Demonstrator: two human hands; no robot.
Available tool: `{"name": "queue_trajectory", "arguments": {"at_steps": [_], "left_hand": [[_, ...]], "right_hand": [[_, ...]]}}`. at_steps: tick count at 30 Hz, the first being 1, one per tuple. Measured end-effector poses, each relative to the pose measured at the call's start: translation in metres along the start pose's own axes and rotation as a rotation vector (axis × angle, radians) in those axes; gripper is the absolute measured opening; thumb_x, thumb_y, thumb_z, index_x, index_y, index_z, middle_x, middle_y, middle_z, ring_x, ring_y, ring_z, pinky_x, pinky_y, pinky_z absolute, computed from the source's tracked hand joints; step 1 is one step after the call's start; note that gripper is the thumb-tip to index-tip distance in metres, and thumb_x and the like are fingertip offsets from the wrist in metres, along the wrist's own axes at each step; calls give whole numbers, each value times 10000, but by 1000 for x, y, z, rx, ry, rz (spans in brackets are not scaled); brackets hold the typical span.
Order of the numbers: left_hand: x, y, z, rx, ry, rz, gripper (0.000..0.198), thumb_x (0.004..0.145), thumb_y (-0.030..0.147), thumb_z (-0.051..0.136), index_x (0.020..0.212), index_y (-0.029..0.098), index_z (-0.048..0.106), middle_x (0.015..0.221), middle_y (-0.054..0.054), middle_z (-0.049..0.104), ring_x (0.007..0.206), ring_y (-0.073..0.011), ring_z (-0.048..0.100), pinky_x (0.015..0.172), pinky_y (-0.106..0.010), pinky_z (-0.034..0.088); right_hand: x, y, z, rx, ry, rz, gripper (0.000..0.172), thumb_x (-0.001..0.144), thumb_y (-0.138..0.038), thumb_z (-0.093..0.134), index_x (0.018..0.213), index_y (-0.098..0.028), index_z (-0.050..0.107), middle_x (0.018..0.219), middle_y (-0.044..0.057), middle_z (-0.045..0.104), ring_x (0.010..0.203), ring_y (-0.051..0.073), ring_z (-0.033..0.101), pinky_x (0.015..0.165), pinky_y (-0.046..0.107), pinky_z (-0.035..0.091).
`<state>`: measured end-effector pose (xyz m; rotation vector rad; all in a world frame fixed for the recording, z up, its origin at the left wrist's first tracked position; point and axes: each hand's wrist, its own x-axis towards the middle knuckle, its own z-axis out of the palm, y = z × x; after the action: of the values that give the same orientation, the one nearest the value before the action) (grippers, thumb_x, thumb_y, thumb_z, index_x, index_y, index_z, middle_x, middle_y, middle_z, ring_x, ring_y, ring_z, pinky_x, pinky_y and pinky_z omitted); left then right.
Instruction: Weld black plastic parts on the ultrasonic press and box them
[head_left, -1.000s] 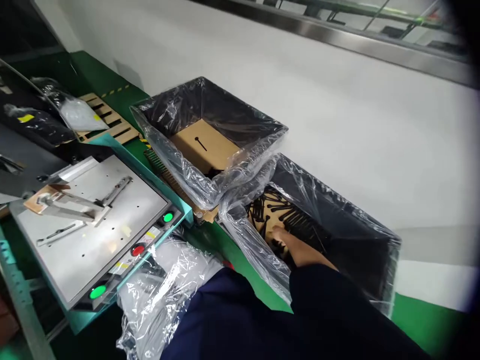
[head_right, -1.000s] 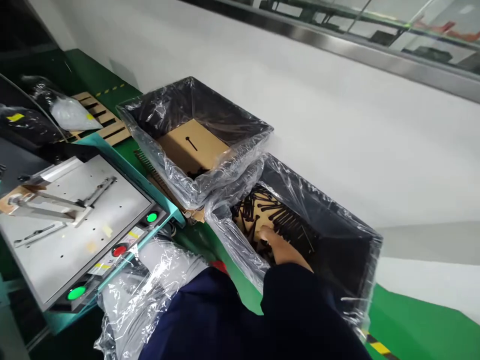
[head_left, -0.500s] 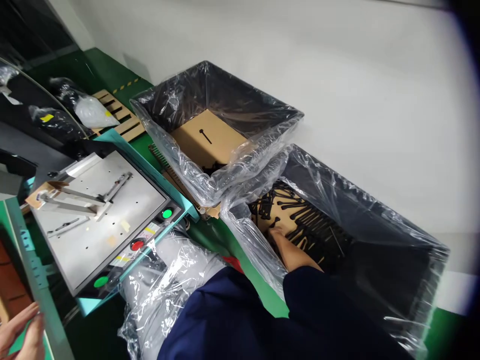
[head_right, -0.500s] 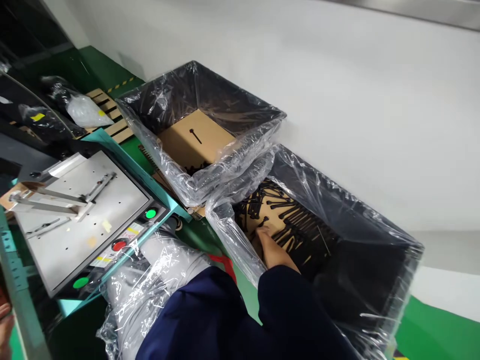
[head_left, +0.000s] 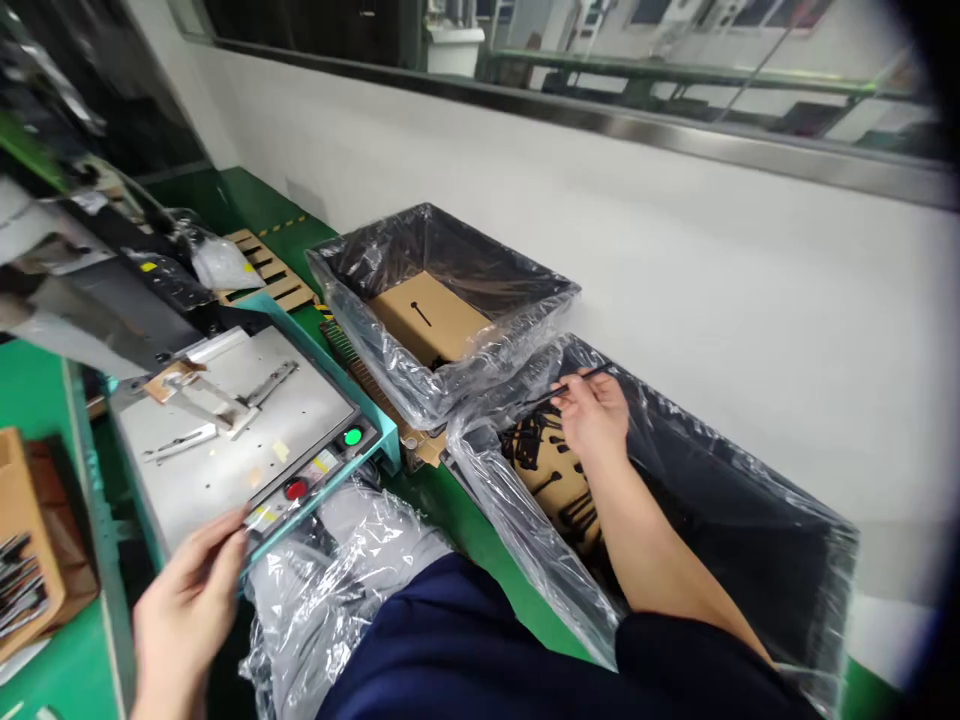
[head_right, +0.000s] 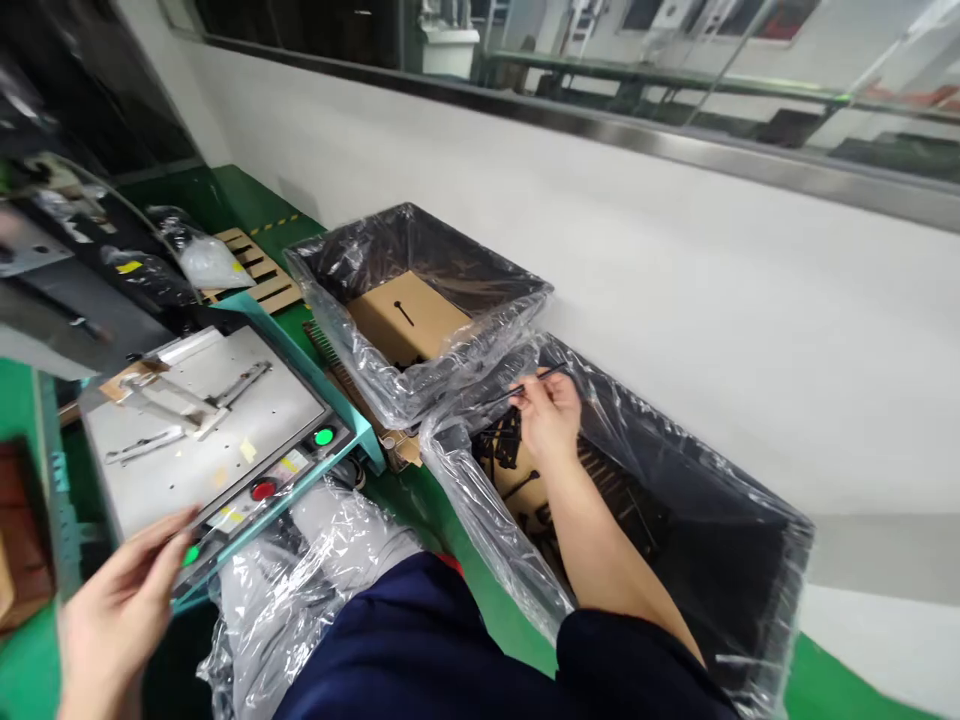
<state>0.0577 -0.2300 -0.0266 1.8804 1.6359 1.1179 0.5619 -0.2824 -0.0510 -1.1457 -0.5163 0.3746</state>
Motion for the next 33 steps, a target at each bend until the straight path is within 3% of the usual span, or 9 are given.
{"name": "queue_trajectory", "arguments": {"at_steps": [5, 10, 12, 14, 17, 22, 26, 30, 33], "left_hand": [[-32, 55, 53, -413, -280, 48, 457, 850, 430, 656, 1266, 240, 630, 1240, -88, 674, 1033, -224, 684, 868, -368, 595], [-56, 46, 49, -401, 97, -24, 350, 878, 452, 633, 1118, 204, 692, 1005, -72, 698, 757, -140, 626, 727, -287, 556], [-69, 29, 30, -329, 228, -70, 358, 879, 425, 639, 1142, 186, 691, 986, -70, 700, 745, -135, 611, 732, -277, 538], [-88, 15, 7, -264, 287, -100, 365, 870, 399, 654, 1143, 159, 696, 974, -77, 703, 749, -136, 614, 746, -272, 528], [-120, 8, -21, -244, 289, -176, 370, 863, 395, 662, 1110, 124, 714, 891, -80, 704, 727, -139, 616, 718, -257, 516], [-159, 13, -47, -257, 291, -274, 380, 871, 375, 645, 1148, 122, 703, 991, -101, 722, 758, -140, 631, 711, -246, 511], [-179, -1, -86, -115, 315, -390, 380, 884, 386, 623, 1162, 137, 693, 1093, -101, 717, 887, -168, 675, 793, -263, 533], [-197, -35, -148, 438, 308, -668, 305, 916, 294, 550, 1152, 165, 693, 1172, -105, 700, 1077, -234, 650, 961, -340, 494], [-215, -47, -181, 769, 213, -994, 280, 916, 228, 500, 1095, 145, 699, 1105, -140, 702, 1055, -281, 655, 907, -364, 504]], "right_hand": [[-106, -11, 141, 231, -544, 332, 344, 719, -398, 817, 898, -262, 557, 806, -25, 639, 754, 158, 674, 561, 238, 545], [-200, 22, 193, 107, -967, 596, 336, 753, -504, 782, 882, -255, 597, 816, 2, 690, 754, 187, 696, 632, 302, 591], [-217, 31, 198, -174, -1199, 470, 328, 801, -550, 722, 853, -238, 636, 778, 46, 708, 713, 238, 699, 638, 384, 604], [-227, 36, 203, -358, -1356, 92, 274, 831, -506, 705, 868, -235, 687, 829, 87, 729, 807, 296, 704, 760, 475, 600], [-245, 36, 218, -237, -1504, -408, 229, 842, -397, 704, 1031, -269, 719, 1110, 99, 719, 1143, 354, 616, 1048, 566, 453], [-285, 40, 234, -55, -2000, -359, 224, 940, -352, 547, 1063, -286, 723, 990, 67, 738, 906, 287, 699, 852, 463, 568], [-296, 52, 227, -192, -2068, -132, 243, 929, -447, 550, 1004, -269, 698, 847, 69, 721, 724, 269, 690, 687, 424, 583], [-286, 63, 218, -285, -1911, 278, 301, 862, -538, 633, 968, -257, 619, 824, 68, 716, 661, 251, 678, 590, 382, 589], [-271, 68, 210, -302, -1751, 443, 436, 765, -581, 726, 1017, -249, 600, 818, 62, 708, 588, 214, 627, 510, 343, 557]]}}
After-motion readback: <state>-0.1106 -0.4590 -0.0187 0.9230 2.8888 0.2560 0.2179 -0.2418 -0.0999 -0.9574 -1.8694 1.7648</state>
